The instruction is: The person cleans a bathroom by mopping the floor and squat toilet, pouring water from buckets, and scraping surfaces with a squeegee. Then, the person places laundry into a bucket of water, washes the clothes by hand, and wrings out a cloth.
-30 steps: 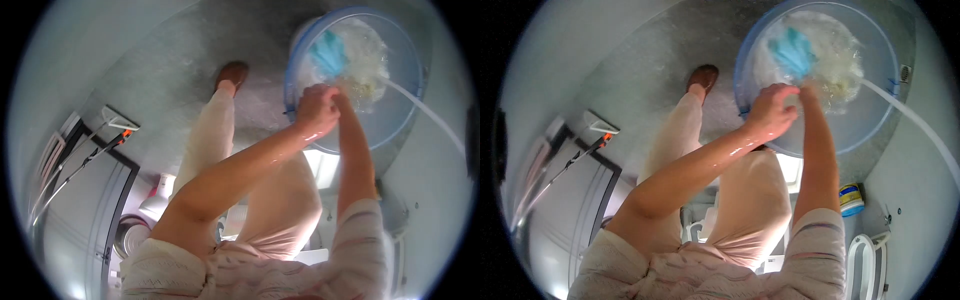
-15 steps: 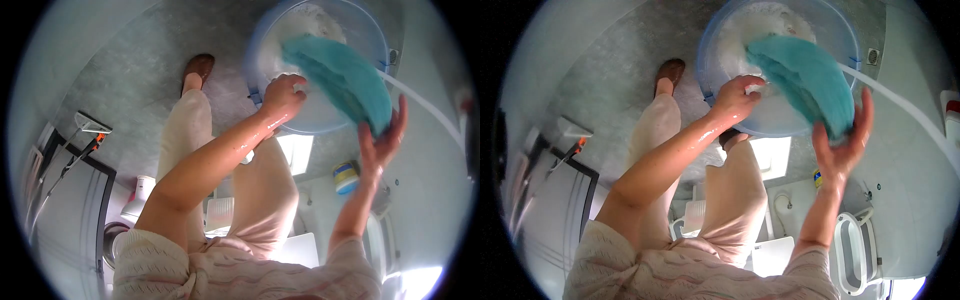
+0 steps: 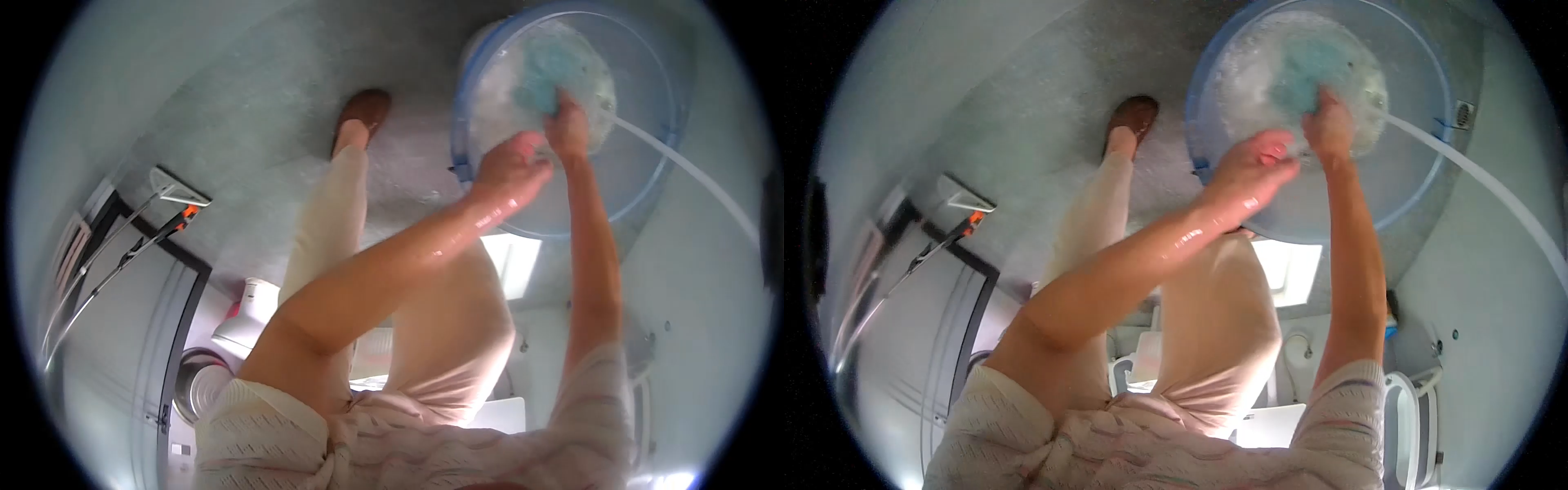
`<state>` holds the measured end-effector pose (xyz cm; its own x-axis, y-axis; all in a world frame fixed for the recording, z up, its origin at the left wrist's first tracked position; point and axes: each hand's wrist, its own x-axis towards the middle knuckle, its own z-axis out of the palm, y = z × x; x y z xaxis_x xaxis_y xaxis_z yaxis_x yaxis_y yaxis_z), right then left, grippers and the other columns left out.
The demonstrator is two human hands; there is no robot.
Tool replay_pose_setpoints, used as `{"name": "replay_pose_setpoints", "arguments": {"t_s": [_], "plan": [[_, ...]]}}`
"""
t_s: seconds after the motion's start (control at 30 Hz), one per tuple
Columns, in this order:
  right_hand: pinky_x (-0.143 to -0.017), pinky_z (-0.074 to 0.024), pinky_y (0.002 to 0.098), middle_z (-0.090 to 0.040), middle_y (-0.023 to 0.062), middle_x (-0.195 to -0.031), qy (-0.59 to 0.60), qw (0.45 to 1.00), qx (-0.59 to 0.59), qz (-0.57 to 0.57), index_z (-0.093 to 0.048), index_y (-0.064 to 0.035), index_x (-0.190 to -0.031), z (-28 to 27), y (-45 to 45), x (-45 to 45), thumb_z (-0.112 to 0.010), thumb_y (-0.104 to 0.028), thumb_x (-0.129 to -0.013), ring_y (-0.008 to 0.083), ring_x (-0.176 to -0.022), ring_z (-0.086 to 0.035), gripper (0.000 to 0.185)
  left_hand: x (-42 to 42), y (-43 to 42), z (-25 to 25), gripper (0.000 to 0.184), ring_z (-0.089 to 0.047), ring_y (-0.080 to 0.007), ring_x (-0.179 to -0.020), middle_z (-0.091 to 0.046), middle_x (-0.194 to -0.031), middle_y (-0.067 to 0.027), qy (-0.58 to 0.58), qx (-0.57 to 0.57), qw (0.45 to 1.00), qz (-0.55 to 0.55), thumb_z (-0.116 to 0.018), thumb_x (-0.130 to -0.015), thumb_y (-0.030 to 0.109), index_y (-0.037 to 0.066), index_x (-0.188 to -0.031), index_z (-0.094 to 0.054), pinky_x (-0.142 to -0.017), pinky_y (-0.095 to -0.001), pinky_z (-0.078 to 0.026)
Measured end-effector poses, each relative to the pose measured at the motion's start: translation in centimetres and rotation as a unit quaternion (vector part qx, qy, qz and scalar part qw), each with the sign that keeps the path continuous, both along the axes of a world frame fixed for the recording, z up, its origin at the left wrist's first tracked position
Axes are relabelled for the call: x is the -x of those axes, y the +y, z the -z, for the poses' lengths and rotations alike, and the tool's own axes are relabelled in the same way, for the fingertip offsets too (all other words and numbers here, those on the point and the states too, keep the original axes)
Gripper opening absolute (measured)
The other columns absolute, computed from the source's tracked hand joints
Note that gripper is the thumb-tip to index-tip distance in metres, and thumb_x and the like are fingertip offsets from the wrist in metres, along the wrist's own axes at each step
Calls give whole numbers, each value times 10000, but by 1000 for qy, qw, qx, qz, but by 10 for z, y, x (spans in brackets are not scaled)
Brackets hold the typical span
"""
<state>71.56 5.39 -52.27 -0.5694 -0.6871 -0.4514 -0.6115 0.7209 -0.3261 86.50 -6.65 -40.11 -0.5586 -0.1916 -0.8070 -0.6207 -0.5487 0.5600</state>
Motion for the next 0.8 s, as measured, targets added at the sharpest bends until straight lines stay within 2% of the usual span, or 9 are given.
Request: {"name": "replay_pose_setpoints", "arguments": {"t_s": [0.1, 0.17, 0.27, 0.3, 0.4, 0.47, 0.57, 0.7, 0.8], "plan": [[-723, -452, 355, -551, 161, -887, -48, 992, 113, 26, -533, -65, -1107, -170, -35, -21, -525, 45, -543, 347, -791, -522, 574, 15, -12, -5, 750, -470, -243, -1037, -417, -1237, -127, -45, -174, 972, -152, -596, -739, 362, 107, -1329, -209, -755, -381, -432], [-695, -448, 369, -548, 154, -865, -80, 983, 165, -25, -553, -55, -1079, -235, -42, -32, -516, 87, -492, 329, -761, -529, 605, 25, -19, -2, 877, -445, -280, -1060, -365, -1245, -142, -52, -267, 938, -213, -569, -754, 386, 130, -1365, 6, -760, -396, -430], [-646, -436, 336, -542, 140, -800, -120, 961, 237, -75, -582, -35, -1031, -259, -51, -55, -568, 24, -477, 275, -689, -510, 558, 33, -10, 18, 699, -473, -252, -1029, -433, -1167, -136, 68, -345, 891, -287, -542, -782, 357, 73, -1321, -200, -760, -368, -441], [-664, -440, 342, -548, 148, -819, -127, 961, 236, -72, -574, -38, -1036, -246, -54, -59, -567, 23, -502, 284, -712, -522, 538, 18, -3, 38, 471, -502, -221, -976, -495, -1070, -128, 147, -295, 920, -210, -542, -791, 256, 21, -1176, -406, -780, -344, -443], [-733, -450, 360, -561, 171, -898, -50, 961, 260, 74, -539, -44, -1053, -141, -32, -51, -556, 15, -601, 325, -817, -547, 456, 24, -13, 25, 255, -539, -199, -924, -530, -1039, -113, 103, -378, 856, -337, -480, -826, 113, 10, -1058, -501, -761, -284, -461], [-781, -448, 373, -555, 169, -949, -80, 971, 165, 153, -513, -42, -1058, -76, 9, -19, -540, 14, -655, 354, -895, -530, 408, 33, -17, 18, 410, -536, -200, -919, -523, -1056, -136, 37, -179, 949, -258, -528, -798, 164, 21, -1173, -448, -757, -284, -444], [-815, -431, 377, -554, 151, -979, 34, 963, 34, 263, -512, -47, -1071, -55, 15, 1, -548, -17, -693, 350, -904, -526, 380, 29, -19, 23, 541, -533, -191, -907, -515, -1090, -148, 49, -5, 990, -129, -564, -775, 209, 34, -1254, -384, -756, -276, -428], [-845, -395, 405, -563, 146, -948, 184, 974, -38, 127, -527, -30, -1037, 24, 13, -48, -585, -132, -728, 323, -892, -536, 331, 12, -11, 21, 617, -542, -195, -915, -506, -1138, -162, -12, 62, 998, -14, -581, -757, 258, 38, -1284, -347, -819, -254, -398], [-829, -402, 402, -565, 157, -935, 50, 982, -176, 41, -539, -24, -1008, 88, 34, -42, -575, -89, -695, 330, -880, -532, 321, -2, -6, 11, 596, -477, -198, -1073, -482, -1193, -171, 22, 98, 993, 58, -585, -750, 262, 34, -1261, -380, -917, -285, -344]]}}
